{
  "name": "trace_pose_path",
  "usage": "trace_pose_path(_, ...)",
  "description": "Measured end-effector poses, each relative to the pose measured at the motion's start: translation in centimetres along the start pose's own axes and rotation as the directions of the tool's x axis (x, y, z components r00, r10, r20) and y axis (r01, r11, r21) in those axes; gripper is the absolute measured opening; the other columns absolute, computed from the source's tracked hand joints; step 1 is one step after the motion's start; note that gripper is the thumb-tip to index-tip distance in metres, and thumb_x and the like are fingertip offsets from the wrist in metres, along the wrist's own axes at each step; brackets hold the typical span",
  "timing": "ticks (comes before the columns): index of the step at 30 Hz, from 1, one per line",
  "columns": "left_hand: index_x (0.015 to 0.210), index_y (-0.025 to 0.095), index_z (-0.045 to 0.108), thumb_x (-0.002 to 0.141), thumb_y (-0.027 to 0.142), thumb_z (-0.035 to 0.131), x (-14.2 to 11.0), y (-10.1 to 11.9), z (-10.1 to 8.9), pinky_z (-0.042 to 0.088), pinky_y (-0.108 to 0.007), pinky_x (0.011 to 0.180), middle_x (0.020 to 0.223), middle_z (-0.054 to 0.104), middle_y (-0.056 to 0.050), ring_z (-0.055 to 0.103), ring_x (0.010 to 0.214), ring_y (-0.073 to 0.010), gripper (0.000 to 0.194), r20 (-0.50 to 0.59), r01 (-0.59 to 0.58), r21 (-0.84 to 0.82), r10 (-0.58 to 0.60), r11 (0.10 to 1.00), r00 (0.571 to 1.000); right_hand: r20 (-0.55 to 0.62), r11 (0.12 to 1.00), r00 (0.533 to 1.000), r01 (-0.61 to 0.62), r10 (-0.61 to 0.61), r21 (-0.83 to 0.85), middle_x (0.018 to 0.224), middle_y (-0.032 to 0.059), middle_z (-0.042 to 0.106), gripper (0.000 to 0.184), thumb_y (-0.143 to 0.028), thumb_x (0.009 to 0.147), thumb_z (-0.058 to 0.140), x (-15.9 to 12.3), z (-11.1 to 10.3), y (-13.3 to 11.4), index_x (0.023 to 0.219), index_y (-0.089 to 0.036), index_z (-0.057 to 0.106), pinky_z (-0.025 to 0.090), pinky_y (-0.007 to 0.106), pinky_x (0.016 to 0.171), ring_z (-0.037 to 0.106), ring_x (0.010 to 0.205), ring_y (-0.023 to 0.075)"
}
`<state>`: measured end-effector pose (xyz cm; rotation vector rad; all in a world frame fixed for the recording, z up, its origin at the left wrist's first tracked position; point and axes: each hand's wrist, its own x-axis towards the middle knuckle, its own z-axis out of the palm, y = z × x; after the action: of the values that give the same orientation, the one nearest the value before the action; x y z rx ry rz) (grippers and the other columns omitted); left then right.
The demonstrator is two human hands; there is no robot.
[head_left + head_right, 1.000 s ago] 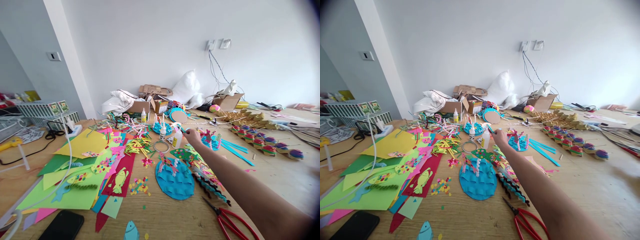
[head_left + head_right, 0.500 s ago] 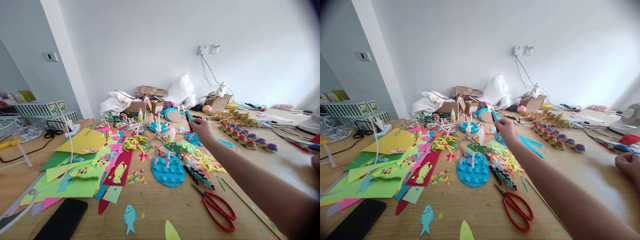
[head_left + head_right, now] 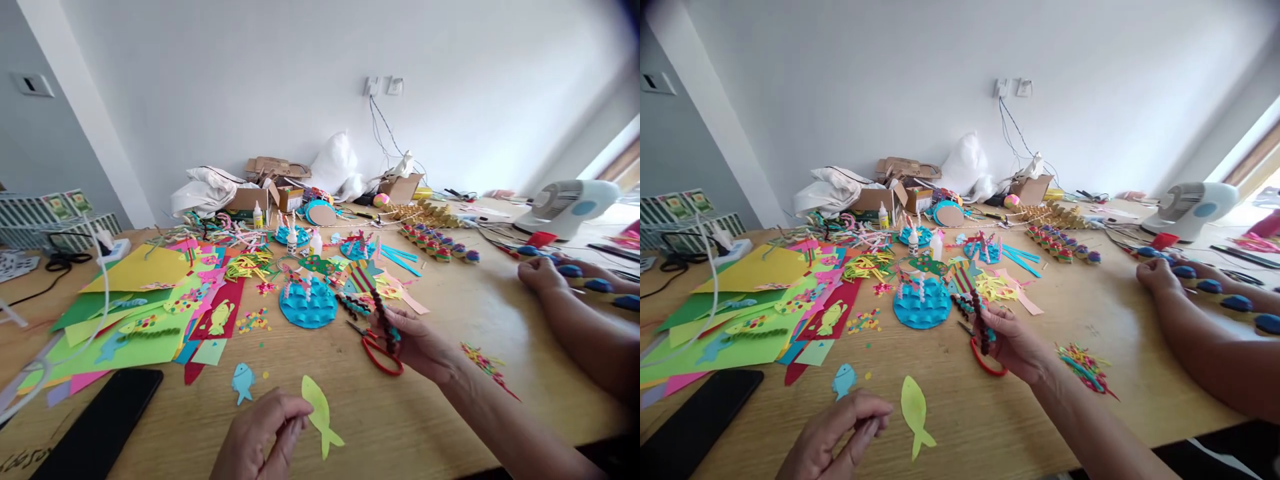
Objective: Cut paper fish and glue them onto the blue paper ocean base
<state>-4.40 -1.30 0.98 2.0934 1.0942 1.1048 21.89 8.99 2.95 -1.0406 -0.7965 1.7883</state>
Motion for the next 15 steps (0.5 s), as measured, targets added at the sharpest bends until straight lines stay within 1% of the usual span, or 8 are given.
trace_pose_path(4,0.091,0.021,0.057,0.084,0.014,0.047,0.9,0.1,-0.2,0.047,-0.013,0.064,0.076,0.064,0.0,0.061,0.069,-0.009,0.014,0.022,-0.074,0.031,0.073,0.997,0.997,0.024,0.999,1.0,0.013,-0.014,0.037,0.065,0.0008,0.059,0.017,-0.027,0.06,0.073,-1.4,-0.9,1.2,0.071,-0.018,0.063,0.043,0.017,0.045,0.051,0.053,0.0075)
trace_pose_path(6,0.09,0.021,0.057,0.084,0.012,0.046,0.9,-0.1,-0.2,0.047,-0.013,0.063,0.075,0.063,0.001,0.061,0.068,-0.0087,0.015,0.02,-0.114,0.041,0.113,0.993,0.993,-0.012,0.999,0.999,0.037,-0.037,0.027,0.065,0.0007,0.059,0.02,-0.028,0.059,0.074,-2.2,-1.3,1.3,0.07,-0.017,0.062,0.041,0.017,0.045,0.049,0.052,0.0067)
trace_pose_path(8,0.089,0.022,0.057,0.084,0.011,0.046,0.8,-0.5,-0.2,0.046,-0.013,0.062,0.073,0.062,0.002,0.06,0.067,-0.0083,0.016,0.015,-0.141,0.052,0.141,0.989,0.99,-0.086,0.997,0.994,0.065,-0.069,-0.045,0.065,0.0006,0.058,0.024,-0.031,0.057,0.075,-3.2,-1.9,1.2,0.071,-0.016,0.062,0.039,0.017,0.043,0.048,0.051,0.0065)
trace_pose_path(10,0.09,0.022,0.056,0.084,0.011,0.046,0.7,-0.8,-0.4,0.046,-0.012,0.061,0.073,0.062,0.003,0.06,0.066,-0.0079,0.017,0.018,-0.145,0.064,0.144,0.987,0.989,-0.163,0.972,0.977,0.097,-0.134,-0.215,0.061,-0.0002,0.056,0.027,-0.036,0.058,0.074,-4.3,-2.6,1.0,0.07,-0.016,0.061,0.037,0.018,0.042,0.046,0.049,0.0067)
trace_pose_path(11,0.091,0.023,0.056,0.084,0.011,0.046,0.6,-0.9,-0.4,0.046,-0.012,0.061,0.073,0.062,0.003,0.06,0.066,-0.0076,0.017,0.02,-0.142,0.069,0.141,0.987,0.99,-0.192,0.94,0.965,0.109,-0.178,-0.324,0.059,-0.0006,0.054,0.028,-0.039,0.059,0.072,-4.8,-3.0,1.0,0.069,-0.016,0.06,0.036,0.019,0.043,0.045,0.049,0.0072)
trace_pose_path(13,0.091,0.023,0.056,0.084,0.011,0.046,0.5,-1.1,-0.6,0.046,-0.011,0.062,0.074,0.062,0.004,0.06,0.066,-0.0071,0.018,0.018,-0.134,0.078,0.133,0.988,0.991,-0.224,0.835,0.938,0.106,-0.264,-0.54,0.056,-0.0014,0.05,0.031,-0.045,0.062,0.067,-5.7,-3.8,1.2,0.065,-0.016,0.057,0.037,0.022,0.045,0.044,0.049,0.0087)
trace_pose_path(15,0.091,0.024,0.056,0.084,0.011,0.046,0.4,-1.3,-0.5,0.046,-0.011,0.061,0.073,0.062,0.005,0.06,0.066,-0.0067,0.018,0.018,-0.133,0.086,0.132,0.987,0.991,-0.253,0.672,0.904,0.048,-0.343,-0.739,0.053,-0.0015,0.048,0.031,-0.048,0.066,0.061,-6.5,-4.7,1.8,0.062,-0.018,0.054,0.037,0.024,0.046,0.045,0.048,0.0109)
